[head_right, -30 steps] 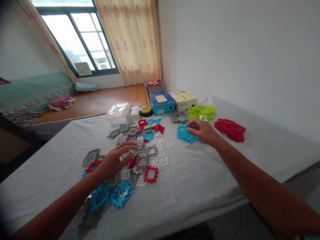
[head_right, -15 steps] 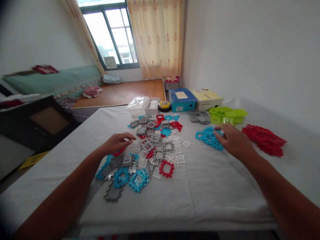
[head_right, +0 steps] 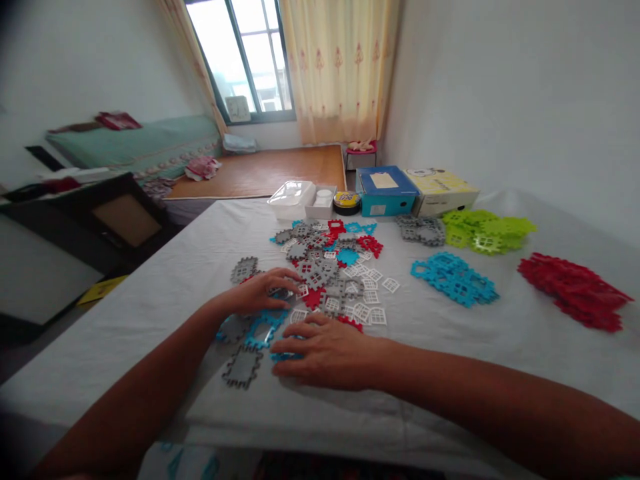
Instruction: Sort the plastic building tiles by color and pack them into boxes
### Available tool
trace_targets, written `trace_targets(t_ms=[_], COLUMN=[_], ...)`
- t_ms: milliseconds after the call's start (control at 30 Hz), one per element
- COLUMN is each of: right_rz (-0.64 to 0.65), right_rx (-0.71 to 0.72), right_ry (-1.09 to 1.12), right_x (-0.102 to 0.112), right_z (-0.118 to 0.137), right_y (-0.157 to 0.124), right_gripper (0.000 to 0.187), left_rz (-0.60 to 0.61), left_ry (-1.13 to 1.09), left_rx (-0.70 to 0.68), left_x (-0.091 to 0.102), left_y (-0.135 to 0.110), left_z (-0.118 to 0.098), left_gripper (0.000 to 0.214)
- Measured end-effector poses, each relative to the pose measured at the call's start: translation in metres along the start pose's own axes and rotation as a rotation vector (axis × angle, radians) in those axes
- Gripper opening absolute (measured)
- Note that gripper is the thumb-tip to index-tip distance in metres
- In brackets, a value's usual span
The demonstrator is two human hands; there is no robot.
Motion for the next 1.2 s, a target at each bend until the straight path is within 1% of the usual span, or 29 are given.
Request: trace_targets(t_ms=[33, 67, 100, 167, 200, 233, 267, 300, 333, 400, 433, 467, 500, 533, 600, 667, 733, 833, 933, 1000, 1067, 1133, 1200], right_rz=[0.012, 0.017, 0.014, -0.030, -0.067, -0.102, -0.127, -0.135, -0.125, -0.078, -0.057, -0.042, -0.034, -0.029, -0.018, -0.016, -0.041, -0.146, -0.272, -0.326, -0.337, -0.298, -0.216], right_rx=[0.013, -0.006, -0.056, -0.219, -0.295, -0.339, -0.331, -0.265, -0.151, 0.105, 0.187, 0.217, 0.193, 0.137, -0.005, -0.128, -0.251, -0.452, -0.587, -0.652, -0.711, -0.724, -0.655], right_ry=[-0.030, -0.065, -0.102, -0.167, -0.189, -0.197, -0.188, -0.164, -0.134, -0.083, -0.073, -0.075, -0.086, -0.101, -0.133, -0.156, -0.161, -0.126, -0.058, -0.012, 0.043, 0.102, 0.120], right_x=[-0.006, -0.010, -0.012, -0.010, -0.008, -0.007, -0.007, -0.011, -0.017, -0.031, -0.037, -0.042, -0.044, -0.045, -0.041, -0.033, -0.021, 0.001, 0.022, 0.030, 0.030, 0.023, 0.010], right_z=[-0.007, -0.018, -0.032, -0.058, -0.066, -0.066, -0.060, -0.047, -0.029, 0.006, 0.017, 0.020, 0.016, 0.006, -0.025, -0.058, -0.087, -0.123, -0.147, -0.159, -0.166, -0.167, -0.160], right_y=[0.005, 0.009, 0.012, 0.019, 0.024, 0.029, 0.037, 0.046, 0.055, 0.070, 0.075, 0.078, 0.080, 0.080, 0.076, 0.068, 0.057, 0.036, 0.011, -0.005, -0.017, -0.022, -0.019], right_gripper=[0.027, 0.028, 0.028, 0.028, 0.028, 0.028, 0.027, 0.026, 0.026, 0.029, 0.031, 0.031, 0.030, 0.028, 0.026, 0.025, 0.028, 0.033, 0.033, 0.032, 0.028, 0.024, 0.023], left_rz=[-0.074, -0.143, -0.206, -0.327, -0.393, -0.460, -0.523, -0.576, -0.617, -0.654, -0.658, -0.655, -0.650, -0.642, -0.625, -0.596, -0.561, -0.517, -0.480, -0.444, -0.401, -0.360, -0.323], left_ry=[0.048, 0.091, 0.123, 0.147, 0.141, 0.126, 0.106, 0.086, 0.067, 0.050, 0.052, 0.055, 0.059, 0.061, 0.055, 0.040, 0.029, 0.032, 0.061, 0.107, 0.177, 0.256, 0.323], left_rx=[0.027, 0.048, 0.064, 0.092, 0.110, 0.133, 0.158, 0.184, 0.209, 0.260, 0.285, 0.307, 0.326, 0.340, 0.352, 0.348, 0.336, 0.305, 0.260, 0.224, 0.191, 0.174, 0.175], left_x=[0.003, 0.007, 0.011, 0.021, 0.027, 0.034, 0.040, 0.045, 0.049, 0.054, 0.056, 0.056, 0.056, 0.055, 0.053, 0.051, 0.047, 0.041, 0.033, 0.027, 0.020, 0.015, 0.011], left_y=[0.001, 0.001, 0.001, -0.004, -0.008, -0.012, -0.017, -0.023, -0.027, -0.036, -0.039, -0.042, -0.044, -0.046, -0.047, -0.045, -0.040, -0.034, -0.028, -0.024, -0.019, -0.013, -0.008], left_z=[0.005, 0.010, 0.014, 0.022, 0.027, 0.033, 0.039, 0.046, 0.053, 0.066, 0.072, 0.076, 0.080, 0.083, 0.086, 0.085, 0.083, 0.078, 0.073, 0.070, 0.066, 0.061, 0.057], left_gripper=[0.031, 0.028, 0.026, 0.021, 0.020, 0.019, 0.019, 0.019, 0.020, 0.021, 0.021, 0.021, 0.022, 0.022, 0.023, 0.025, 0.026, 0.028, 0.030, 0.032, 0.035, 0.038, 0.038])
Point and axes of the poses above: each hand's wrist, its own y-axis towards the middle knuckle, its own x-axis out of the back of the hand, z = x × y, the point moved 6 cm from there along y, towards the middle knuckle, and after that the axes turned 1 degree about z, right-handed, at the moved point
